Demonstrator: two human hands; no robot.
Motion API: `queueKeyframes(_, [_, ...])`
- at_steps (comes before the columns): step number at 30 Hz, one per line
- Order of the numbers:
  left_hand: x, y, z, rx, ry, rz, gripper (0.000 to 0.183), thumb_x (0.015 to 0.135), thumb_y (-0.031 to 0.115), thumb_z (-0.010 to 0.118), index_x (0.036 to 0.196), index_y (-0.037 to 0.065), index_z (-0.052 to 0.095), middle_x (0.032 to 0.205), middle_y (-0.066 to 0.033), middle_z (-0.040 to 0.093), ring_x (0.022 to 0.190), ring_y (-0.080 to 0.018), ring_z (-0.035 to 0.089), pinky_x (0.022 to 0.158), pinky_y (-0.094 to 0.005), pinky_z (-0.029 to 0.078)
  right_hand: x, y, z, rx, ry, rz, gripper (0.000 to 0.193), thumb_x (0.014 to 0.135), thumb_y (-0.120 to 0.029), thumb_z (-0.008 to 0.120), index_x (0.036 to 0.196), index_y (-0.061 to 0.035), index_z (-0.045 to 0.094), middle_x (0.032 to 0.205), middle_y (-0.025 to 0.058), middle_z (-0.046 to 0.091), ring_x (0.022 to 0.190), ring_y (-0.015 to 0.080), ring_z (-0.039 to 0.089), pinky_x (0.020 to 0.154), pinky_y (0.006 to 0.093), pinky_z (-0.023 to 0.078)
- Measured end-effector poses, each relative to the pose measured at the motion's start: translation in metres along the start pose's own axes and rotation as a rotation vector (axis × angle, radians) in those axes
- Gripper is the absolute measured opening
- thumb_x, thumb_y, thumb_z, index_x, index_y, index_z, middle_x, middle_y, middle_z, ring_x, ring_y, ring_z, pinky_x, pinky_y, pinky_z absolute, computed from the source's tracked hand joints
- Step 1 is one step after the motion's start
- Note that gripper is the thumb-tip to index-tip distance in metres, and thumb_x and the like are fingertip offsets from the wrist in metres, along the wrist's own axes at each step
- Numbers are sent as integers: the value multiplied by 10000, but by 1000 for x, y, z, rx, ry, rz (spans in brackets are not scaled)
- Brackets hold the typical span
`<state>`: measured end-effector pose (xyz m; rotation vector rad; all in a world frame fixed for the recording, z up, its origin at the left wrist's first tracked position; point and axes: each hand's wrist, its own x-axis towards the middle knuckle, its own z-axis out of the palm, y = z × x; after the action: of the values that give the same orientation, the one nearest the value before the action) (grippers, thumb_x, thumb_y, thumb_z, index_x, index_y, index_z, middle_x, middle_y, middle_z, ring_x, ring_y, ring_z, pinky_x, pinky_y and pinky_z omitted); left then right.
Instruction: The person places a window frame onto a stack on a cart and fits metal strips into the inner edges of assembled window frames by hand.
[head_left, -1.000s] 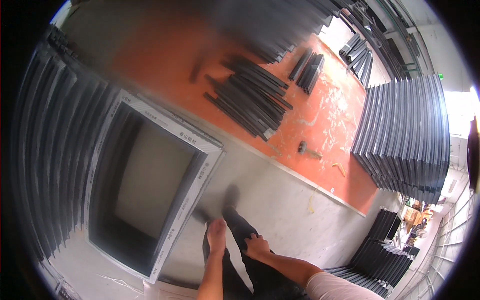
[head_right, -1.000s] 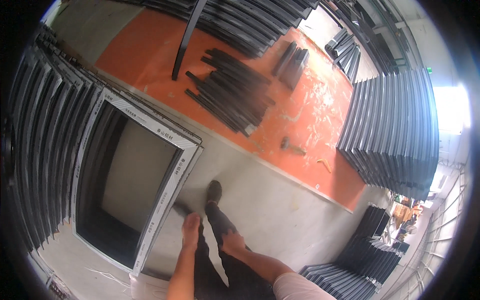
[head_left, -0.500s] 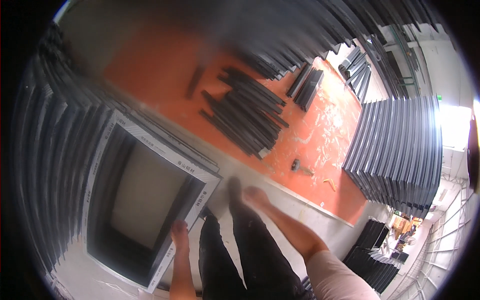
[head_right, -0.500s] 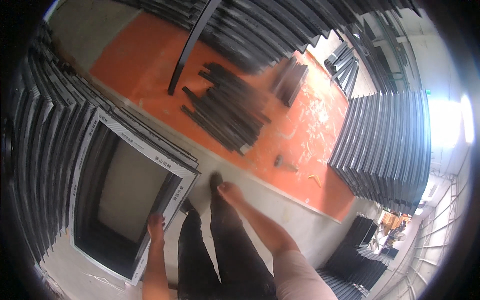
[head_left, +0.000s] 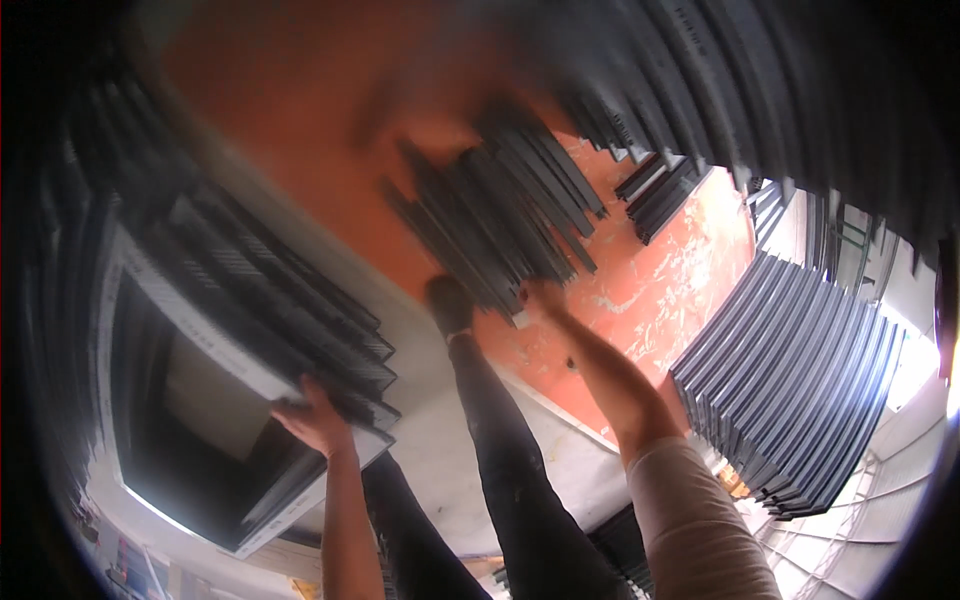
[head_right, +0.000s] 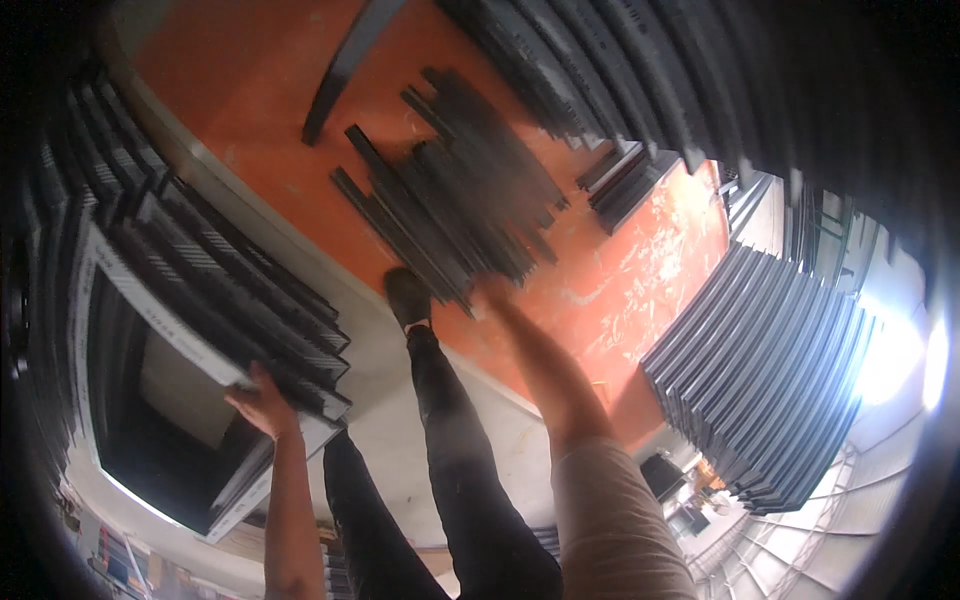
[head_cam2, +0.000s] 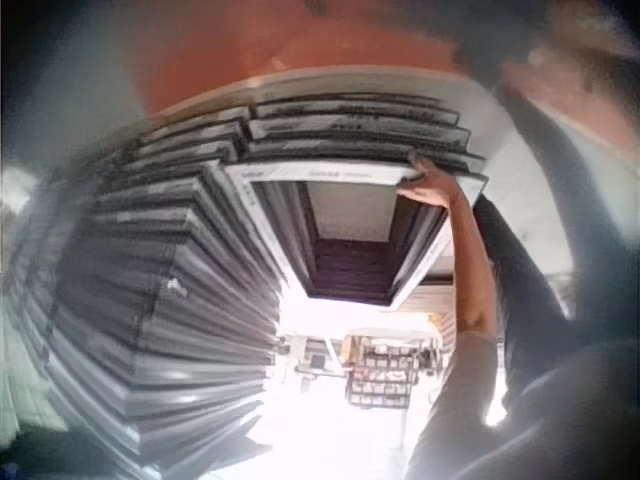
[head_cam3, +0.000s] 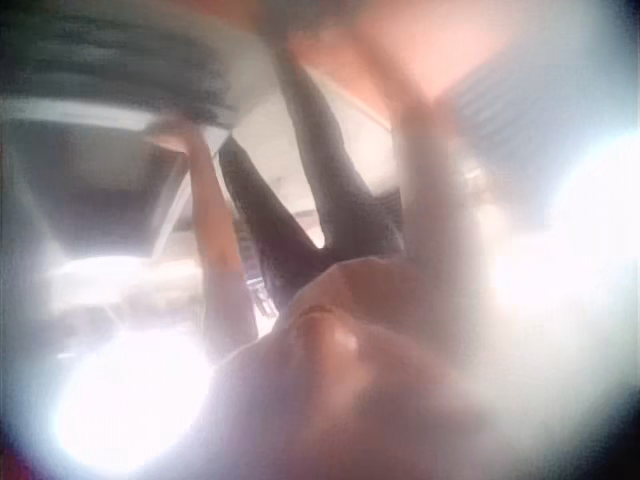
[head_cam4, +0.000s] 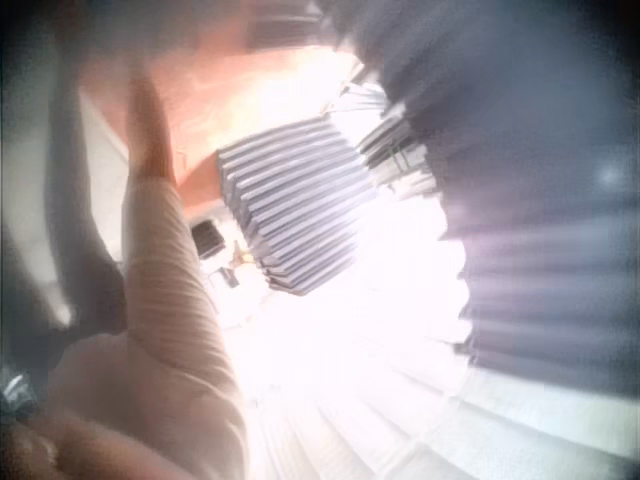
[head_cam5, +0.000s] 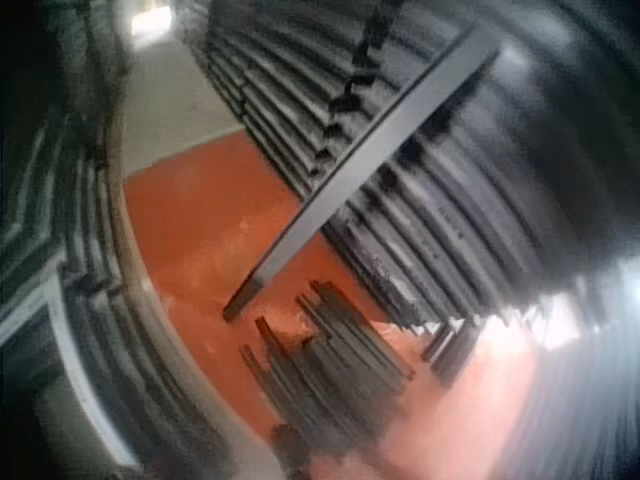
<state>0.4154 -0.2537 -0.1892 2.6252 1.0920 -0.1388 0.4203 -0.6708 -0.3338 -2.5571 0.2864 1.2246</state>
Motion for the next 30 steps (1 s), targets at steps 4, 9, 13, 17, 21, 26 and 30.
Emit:
queueKeyframes(4, [-5,19,-1,-107,120,-24,632,925,456,595,1188,-101,454,1123,-332,515,1034,-457,524,886,-504,417,87,64,-7,-165,334,95,205,832,-234,572,923,-74,664,1215,152,597,890,372,648,797,475,527])
queueKeyframes(9, [-9,25,20,-179,87,-72,672,926,474,582,1249,-97,432,1131,-310,522,1034,-438,528,893,-507,433,114,91,-37,-247,228,-58,168,831,-222,607,893,-88,685,1402,144,491,951,358,645,862,453,518])
queueKeyframes(13, [-17,29,4,-150,39,-123,726,918,529,560,1279,-85,416,1150,-308,524,1037,-440,537,882,-513,445,53,78,-13,-170,36,-9,147,818,-260,654,826,-117,685,1016,144,687,863,346,657,754,457,527])
queueKeyframes(17, [-14,11,5,-67,136,-37,663,904,556,563,1191,-29,434,1067,-269,547,951,-412,555,826,-521,460,16,76,10,-80,28,15,175,815,-273,653,856,-104,679,860,134,692,848,329,661,724,435,522])
queueKeyframes(21, [-9,-4,-12,-50,108,-7,673,911,574,537,1165,-45,461,1060,-267,551,983,-425,553,850,-492,448,-26,69,24,145,-126,67,212,822,-273,635,921,-88,670,896,131,688,865,318,657,730,415,519])
queueKeyframes(26, [-18,12,21,-65,88,-1,700,904,591,528,1184,-49,478,1108,-283,562,1025,-444,559,885,-486,447,-75,138,10,179,-86,33,239,818,-268,628,961,-78,655,956,137,678,918,320,643,783,390,513])
queueKeyframes(30, [-10,-3,10,0,123,-39,752,891,630,505,1229,-42,478,1180,-273,575,1065,-441,566,938,-484,454,-119,126,-19,79,-78,76,229,838,-255,585,970,-82,658,973,151,671,938,338,636,808,418,508])
